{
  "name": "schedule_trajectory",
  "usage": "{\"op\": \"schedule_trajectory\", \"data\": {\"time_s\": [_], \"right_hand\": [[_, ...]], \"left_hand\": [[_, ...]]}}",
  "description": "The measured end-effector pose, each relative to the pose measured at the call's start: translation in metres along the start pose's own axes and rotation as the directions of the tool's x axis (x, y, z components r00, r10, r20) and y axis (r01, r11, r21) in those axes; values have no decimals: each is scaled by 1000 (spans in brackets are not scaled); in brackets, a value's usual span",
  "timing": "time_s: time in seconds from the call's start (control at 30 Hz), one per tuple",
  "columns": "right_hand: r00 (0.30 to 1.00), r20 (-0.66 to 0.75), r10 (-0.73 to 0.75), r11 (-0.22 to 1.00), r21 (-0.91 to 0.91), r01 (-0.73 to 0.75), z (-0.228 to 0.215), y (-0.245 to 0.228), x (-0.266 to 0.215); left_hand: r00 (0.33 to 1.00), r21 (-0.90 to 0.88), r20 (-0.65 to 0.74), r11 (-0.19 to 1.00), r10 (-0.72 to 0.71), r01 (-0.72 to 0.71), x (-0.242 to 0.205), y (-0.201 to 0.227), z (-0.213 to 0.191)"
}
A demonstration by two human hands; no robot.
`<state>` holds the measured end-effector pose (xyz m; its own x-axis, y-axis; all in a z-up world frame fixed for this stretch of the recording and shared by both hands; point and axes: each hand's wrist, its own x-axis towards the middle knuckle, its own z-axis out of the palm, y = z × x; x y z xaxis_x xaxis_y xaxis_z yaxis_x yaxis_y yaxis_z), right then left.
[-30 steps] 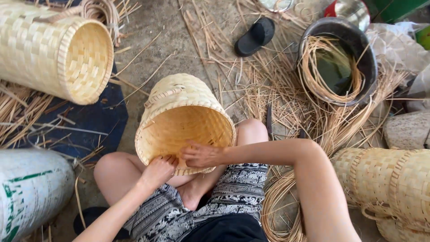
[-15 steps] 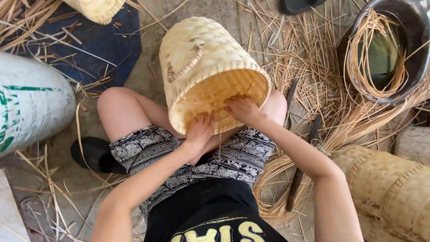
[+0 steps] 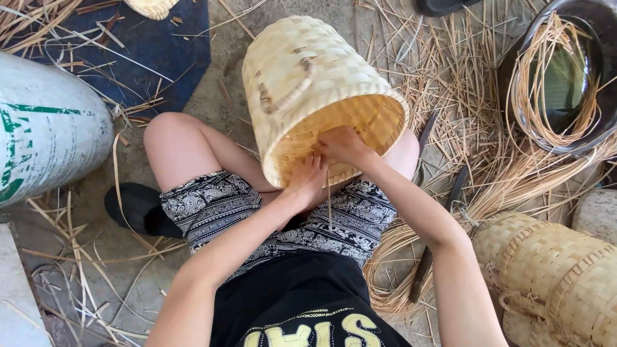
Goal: Weaving and assembling a bamboo or wooden basket on the floor.
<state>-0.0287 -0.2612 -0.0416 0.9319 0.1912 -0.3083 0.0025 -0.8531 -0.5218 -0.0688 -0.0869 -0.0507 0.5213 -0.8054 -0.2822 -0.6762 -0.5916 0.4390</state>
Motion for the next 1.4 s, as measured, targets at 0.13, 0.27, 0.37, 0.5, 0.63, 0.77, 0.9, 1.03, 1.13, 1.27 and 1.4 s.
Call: {"op": "schedule_trajectory", "data": {"time_s": [0.13, 0.27, 0.37, 0.5, 0.63, 0.77, 0.9, 1.03, 1.13, 1.27, 1.4], "right_hand": [[929, 367, 37, 976, -212, 45, 21, 7, 48], [918, 393, 43, 961, -268, 69, 42, 10, 57], [954, 293, 62, 969, -249, 13, 22, -7, 31], [970, 194, 150, 937, -341, -77, -10, -33, -55], [973, 191, 127, 943, -327, -59, 11, -46, -123], [983, -84, 164, 978, -113, -172, 44, -47, -147], [990, 72, 120, 952, 273, -136, -9, -104, -184], [962, 173, 211, 903, 343, -260, -29, -125, -214], [969, 161, 189, 885, 400, -239, -34, -144, -219], [991, 130, 2, 910, 411, -56, -59, -140, -213], [936, -299, 184, 946, 311, -87, -42, -7, -233]], "left_hand": [[999, 54, -39, 999, 7, -5, -3, 3, 11], [990, -1, -143, 1000, 22, -23, -4, -6, 43], [995, 27, -99, 1000, -4, 6, -9, 5, 30], [991, 22, -133, 999, -20, 23, -12, 2, 31], [990, -130, -133, 991, -40, 23, -14, 6, 4], [998, -98, -30, 994, -56, 53, -10, 2, 18], [998, -29, -48, 999, -37, 35, -15, 0, 22], [997, -54, -73, 998, -21, 17, -10, 1, 12], [996, -49, -91, 999, -21, 16, -15, 0, 29], [965, -103, -260, 995, -31, 4, -15, 4, 31], [953, -299, -285, 954, -101, 12, -3, 35, -18]]}}
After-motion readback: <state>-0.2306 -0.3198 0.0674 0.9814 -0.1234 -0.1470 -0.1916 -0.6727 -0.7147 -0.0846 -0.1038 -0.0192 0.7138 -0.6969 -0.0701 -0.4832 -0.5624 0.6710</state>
